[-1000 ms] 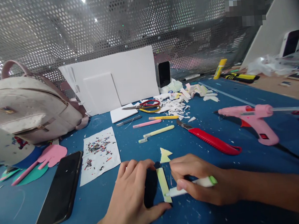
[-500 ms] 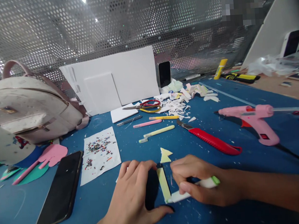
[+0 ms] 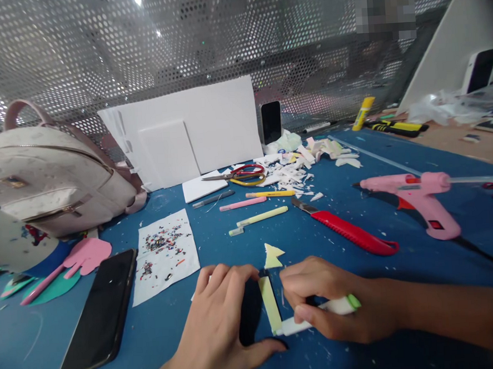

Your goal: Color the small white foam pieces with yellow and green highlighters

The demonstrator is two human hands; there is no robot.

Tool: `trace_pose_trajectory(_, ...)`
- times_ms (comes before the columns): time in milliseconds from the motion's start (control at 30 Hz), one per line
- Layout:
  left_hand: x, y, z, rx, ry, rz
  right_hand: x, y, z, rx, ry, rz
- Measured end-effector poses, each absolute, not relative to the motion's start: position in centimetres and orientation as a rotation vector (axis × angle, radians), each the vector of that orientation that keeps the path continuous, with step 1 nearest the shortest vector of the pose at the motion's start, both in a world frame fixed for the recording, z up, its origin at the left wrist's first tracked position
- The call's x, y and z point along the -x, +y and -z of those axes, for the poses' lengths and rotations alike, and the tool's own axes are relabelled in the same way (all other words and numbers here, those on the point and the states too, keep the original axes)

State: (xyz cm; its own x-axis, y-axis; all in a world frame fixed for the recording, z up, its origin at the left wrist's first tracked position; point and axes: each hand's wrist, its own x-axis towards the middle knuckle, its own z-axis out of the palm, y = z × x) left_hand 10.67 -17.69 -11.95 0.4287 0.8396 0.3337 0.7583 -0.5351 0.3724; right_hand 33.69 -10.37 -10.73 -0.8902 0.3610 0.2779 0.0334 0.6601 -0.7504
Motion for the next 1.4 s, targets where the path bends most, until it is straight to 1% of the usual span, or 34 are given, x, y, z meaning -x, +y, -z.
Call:
trace_pose_trajectory(100, -10.7, -17.7, 11.9, -2.509, 1.428, -0.715, -33.7, -10.3, 10.7, 0.279, -2.469, -1.138)
trace_pose_trajectory(233, -10.7, -17.7, 11.8, -2.504, 1.425, -0.697, -33.9, -10.2, 10.7, 0.368, -2.343, -1.163)
trace_pose_trajectory(367, -10.7, -17.7, 11.8, -2.502, 1.423, -0.709, -34.2, -10.2, 10.8, 0.565, -2.218, -1.204)
trace_pose_trajectory(467, -10.7, -17.8, 11.8, -2.505, 1.432, -0.716, -34.1, -10.3, 10.8, 0.754, -2.175, -1.171)
trace_pose_trajectory(567, -10.8, -17.8, 11.8, -2.491, 1.446, -0.703, -33.8, -10.3, 10.7, 0.837, -2.190, -1.122)
trace_pose_trajectory(1067, -10.9, -17.9, 11.8, -2.409, 1.459, -0.682, -34.0, -10.2, 10.7, 0.638, -2.392, -1.021)
trace_pose_trajectory(1167, -10.9, -17.9, 11.7, -2.407, 1.462, -0.677, -34.1, -10.2, 10.7, 0.517, -2.398, -1.088)
trace_pose_trajectory(1233, -10.9, -17.8, 11.7, -2.407, 1.466, -0.669, -34.2, -10.1, 10.9, 0.460, -2.358, -1.194)
trace_pose_trajectory(1333, -10.8, -17.7, 11.7, -2.408, 1.452, -0.676, -34.4, -10.0, 11.4, 0.565, -2.135, -1.364)
trace_pose_trajectory(1400, -10.7, -17.7, 11.7, -2.398, 1.442, -0.685, -34.5, -9.9, 11.9, 0.701, -1.949, -1.358)
